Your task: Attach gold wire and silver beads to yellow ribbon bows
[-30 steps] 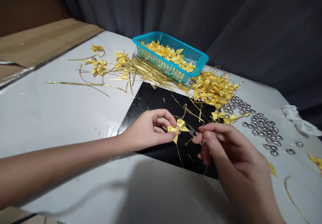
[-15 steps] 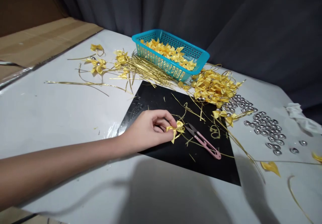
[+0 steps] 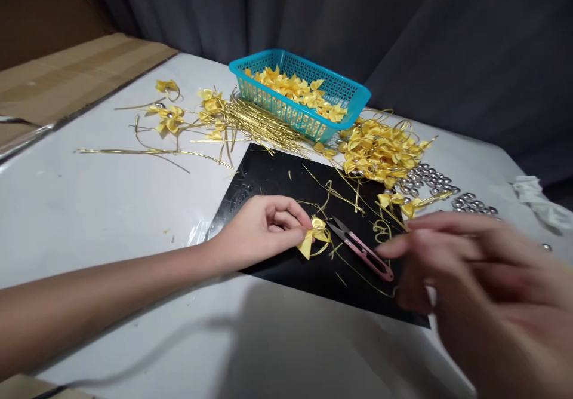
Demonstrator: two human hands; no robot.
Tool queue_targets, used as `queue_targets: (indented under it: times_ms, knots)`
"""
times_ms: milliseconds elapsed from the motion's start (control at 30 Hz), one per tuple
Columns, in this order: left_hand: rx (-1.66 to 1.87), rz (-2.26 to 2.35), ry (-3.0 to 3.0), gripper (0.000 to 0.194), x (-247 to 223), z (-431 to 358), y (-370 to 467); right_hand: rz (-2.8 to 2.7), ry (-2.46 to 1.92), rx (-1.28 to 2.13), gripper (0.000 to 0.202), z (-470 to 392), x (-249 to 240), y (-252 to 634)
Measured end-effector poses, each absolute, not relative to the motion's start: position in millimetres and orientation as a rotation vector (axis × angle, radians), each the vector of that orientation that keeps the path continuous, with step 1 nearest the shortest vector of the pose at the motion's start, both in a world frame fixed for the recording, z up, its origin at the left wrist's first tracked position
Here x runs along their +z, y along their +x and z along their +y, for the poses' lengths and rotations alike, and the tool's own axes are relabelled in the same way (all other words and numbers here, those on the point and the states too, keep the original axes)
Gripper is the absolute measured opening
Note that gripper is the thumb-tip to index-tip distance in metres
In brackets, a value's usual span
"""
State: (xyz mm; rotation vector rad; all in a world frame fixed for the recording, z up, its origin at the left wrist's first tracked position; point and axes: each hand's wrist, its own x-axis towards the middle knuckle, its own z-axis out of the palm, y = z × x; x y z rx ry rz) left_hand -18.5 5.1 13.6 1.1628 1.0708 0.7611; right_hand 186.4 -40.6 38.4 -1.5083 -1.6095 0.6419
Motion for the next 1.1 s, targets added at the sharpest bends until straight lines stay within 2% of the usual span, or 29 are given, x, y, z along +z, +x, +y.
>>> queue_targets:
  times_ms: [67, 267, 500, 1100]
  knots:
    - [0.76, 1.064, 1.159, 0.007, 15.2, 4.9, -18.7, -1.675, -1.509, 0.714, 0.009, -40.9, 40.0, 168.2]
    - [0.745, 1.033, 1.151, 0.007, 16.2, 3.9, -18.1, -1.782, -1.583, 0.868, 0.01, -41.5, 31.5, 142.5]
    - [0.769, 1.029, 1.149, 0.006, 17.4, 2.8, -18.5, -1.848, -1.625, 0.825, 0.015, -41.2, 29.3, 143.6]
    - [0.781, 1.023, 1.156, 0.007, 16.7, 3.1, -18.6, -1.8, -1.594, 0.806, 0.014, -41.9, 23.9, 142.8]
